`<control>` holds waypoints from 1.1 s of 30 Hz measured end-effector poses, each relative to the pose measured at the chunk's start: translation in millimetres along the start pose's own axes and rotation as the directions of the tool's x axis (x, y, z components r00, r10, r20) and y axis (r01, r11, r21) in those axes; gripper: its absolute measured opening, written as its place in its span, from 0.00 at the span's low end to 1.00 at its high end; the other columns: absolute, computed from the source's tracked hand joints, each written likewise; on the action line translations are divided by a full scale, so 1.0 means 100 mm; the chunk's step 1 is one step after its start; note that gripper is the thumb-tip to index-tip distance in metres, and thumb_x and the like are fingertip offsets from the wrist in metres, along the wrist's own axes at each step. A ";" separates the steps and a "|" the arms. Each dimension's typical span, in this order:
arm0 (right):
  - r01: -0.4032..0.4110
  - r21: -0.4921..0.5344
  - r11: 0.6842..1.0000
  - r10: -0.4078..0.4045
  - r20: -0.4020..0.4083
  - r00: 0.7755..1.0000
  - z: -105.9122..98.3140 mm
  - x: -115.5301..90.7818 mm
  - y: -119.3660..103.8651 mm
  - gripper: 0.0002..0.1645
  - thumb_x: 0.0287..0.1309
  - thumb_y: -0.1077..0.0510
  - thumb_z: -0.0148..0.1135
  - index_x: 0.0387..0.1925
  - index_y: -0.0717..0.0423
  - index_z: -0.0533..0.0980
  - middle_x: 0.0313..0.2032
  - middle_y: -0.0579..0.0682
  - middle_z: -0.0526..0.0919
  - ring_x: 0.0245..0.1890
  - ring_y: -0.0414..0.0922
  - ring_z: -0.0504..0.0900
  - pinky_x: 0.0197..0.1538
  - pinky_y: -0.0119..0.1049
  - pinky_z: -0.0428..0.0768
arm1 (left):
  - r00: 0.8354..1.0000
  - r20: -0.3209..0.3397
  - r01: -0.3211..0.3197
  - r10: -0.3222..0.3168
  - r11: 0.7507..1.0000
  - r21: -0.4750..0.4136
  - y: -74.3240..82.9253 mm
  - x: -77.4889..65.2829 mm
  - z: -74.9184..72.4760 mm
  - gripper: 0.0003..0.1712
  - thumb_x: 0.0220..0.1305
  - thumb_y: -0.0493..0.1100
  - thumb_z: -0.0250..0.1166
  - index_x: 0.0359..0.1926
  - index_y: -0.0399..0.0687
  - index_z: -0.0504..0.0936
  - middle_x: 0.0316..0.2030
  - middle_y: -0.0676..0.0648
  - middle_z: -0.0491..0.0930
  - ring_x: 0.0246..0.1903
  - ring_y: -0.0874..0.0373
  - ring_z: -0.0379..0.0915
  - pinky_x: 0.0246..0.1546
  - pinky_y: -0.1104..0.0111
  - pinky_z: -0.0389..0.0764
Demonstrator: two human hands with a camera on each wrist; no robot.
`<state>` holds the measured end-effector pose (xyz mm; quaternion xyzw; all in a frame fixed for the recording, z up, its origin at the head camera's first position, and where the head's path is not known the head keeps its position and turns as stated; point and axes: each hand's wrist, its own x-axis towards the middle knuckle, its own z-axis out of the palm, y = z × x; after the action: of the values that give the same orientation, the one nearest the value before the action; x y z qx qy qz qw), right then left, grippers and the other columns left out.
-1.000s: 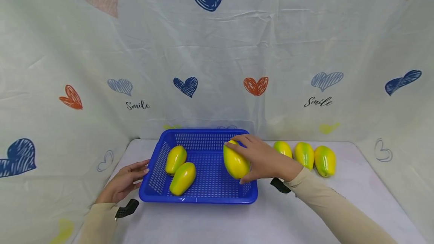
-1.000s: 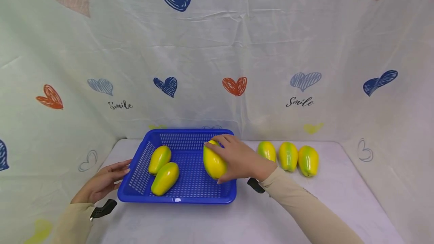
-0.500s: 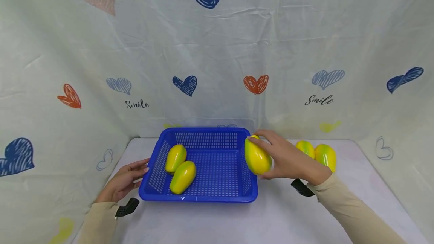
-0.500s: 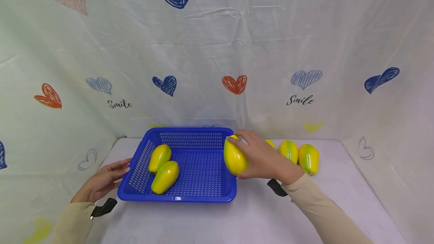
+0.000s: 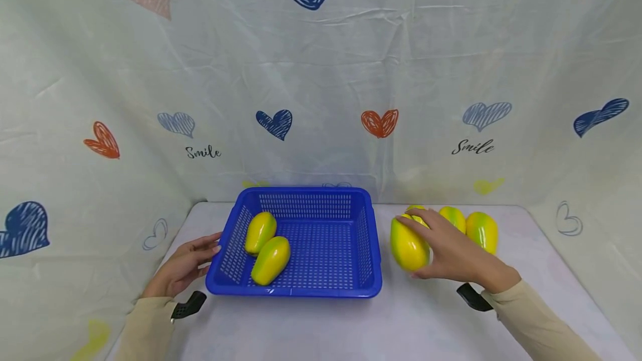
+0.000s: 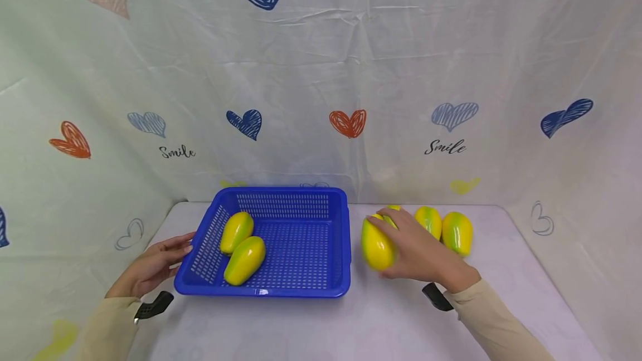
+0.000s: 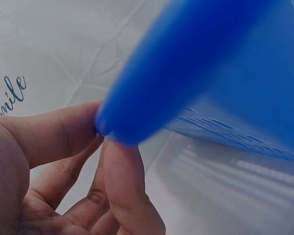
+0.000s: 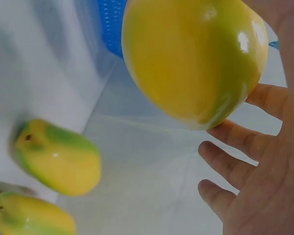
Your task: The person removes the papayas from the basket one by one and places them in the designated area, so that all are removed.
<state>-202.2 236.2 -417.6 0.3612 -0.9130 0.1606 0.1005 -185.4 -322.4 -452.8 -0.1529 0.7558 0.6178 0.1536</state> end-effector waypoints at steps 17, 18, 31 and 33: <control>-0.097 -0.021 0.995 0.097 -0.001 0.995 0.25 -0.46 0.22 0.62 0.30 0.45 0.92 0.70 0.56 0.74 0.63 0.61 0.75 0.60 0.62 0.76 0.62 0.64 0.76 | 1.000 0.007 0.001 -0.001 1.000 -0.021 -0.02 0.00 -0.01 0.39 0.80 0.43 0.62 0.83 0.39 0.56 0.54 0.52 0.82 0.46 0.58 0.81 0.48 0.66 0.83; -0.109 -0.015 0.994 0.109 0.008 0.994 0.26 -0.48 0.23 0.61 0.31 0.44 0.91 0.70 0.56 0.74 0.63 0.61 0.75 0.60 0.63 0.76 0.62 0.64 0.76 | 1.000 0.008 0.000 0.000 1.000 -0.022 -0.02 0.00 0.00 0.39 0.80 0.43 0.62 0.83 0.39 0.56 0.54 0.53 0.82 0.46 0.58 0.80 0.48 0.66 0.83; -0.145 0.001 0.989 0.145 0.049 0.988 0.38 -0.62 0.33 0.62 0.32 0.39 0.91 0.70 0.56 0.74 0.67 0.64 0.73 0.63 0.67 0.74 0.63 0.70 0.73 | 1.000 0.002 -0.002 0.002 1.000 -0.029 -0.02 -0.02 0.01 0.39 0.80 0.43 0.61 0.82 0.39 0.57 0.53 0.54 0.82 0.46 0.58 0.80 0.48 0.66 0.83; -0.153 0.005 0.988 0.152 0.055 0.987 0.39 -0.63 0.33 0.63 0.32 0.40 0.92 0.71 0.55 0.73 0.67 0.64 0.73 0.63 0.67 0.74 0.63 0.70 0.73 | 1.000 0.000 -0.001 0.001 1.000 -0.027 -0.02 -0.02 0.01 0.38 0.80 0.44 0.61 0.82 0.39 0.57 0.53 0.53 0.82 0.46 0.58 0.80 0.48 0.66 0.83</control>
<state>-182.8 284.2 -480.3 0.2951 -0.9396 0.1621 0.0611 -182.6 -321.2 -453.8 -0.1546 0.7475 0.6282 0.1510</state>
